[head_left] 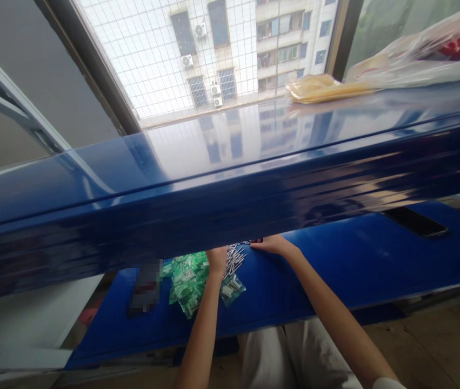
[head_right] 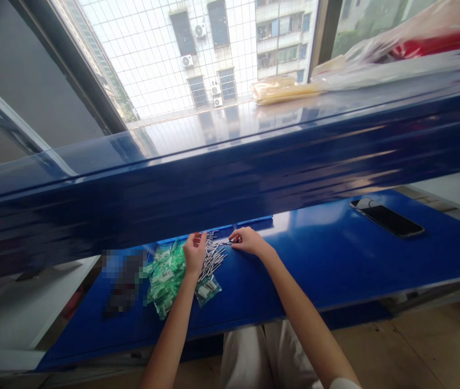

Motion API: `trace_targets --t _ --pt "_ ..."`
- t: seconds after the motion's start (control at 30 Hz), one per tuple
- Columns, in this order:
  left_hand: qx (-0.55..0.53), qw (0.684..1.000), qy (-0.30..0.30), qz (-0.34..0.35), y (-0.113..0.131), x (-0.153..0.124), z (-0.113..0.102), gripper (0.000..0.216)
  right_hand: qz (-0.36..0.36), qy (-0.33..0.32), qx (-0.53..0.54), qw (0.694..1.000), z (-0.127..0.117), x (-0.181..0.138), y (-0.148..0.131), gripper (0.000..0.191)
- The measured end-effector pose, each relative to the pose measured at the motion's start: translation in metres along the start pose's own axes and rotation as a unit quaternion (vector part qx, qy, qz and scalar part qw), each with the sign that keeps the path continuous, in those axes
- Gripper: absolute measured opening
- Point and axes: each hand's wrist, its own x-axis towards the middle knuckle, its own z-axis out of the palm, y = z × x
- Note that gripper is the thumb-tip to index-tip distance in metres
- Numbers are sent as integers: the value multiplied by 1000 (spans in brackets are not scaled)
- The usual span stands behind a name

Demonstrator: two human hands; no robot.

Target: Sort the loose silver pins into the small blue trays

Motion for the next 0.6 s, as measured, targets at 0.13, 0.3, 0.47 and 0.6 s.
trace_targets --t 0.13,0.3,0.47,0.6 --pt "7 1000 16 14 -1 3 -2 20 -38 40 -1 998 17 4 -6 16" --pt "14 1000 -2 26 -2 3 -2 21 -77 66 10 995 35 6 -20 19" --pt "1 999 -30 15 -5 3 -1 23 -74 107 -7 991 28 5 -19 26" --pt "-11 998 -62 8 -8 4 1 23 -69 160 -5 985 22 6 -17 33"
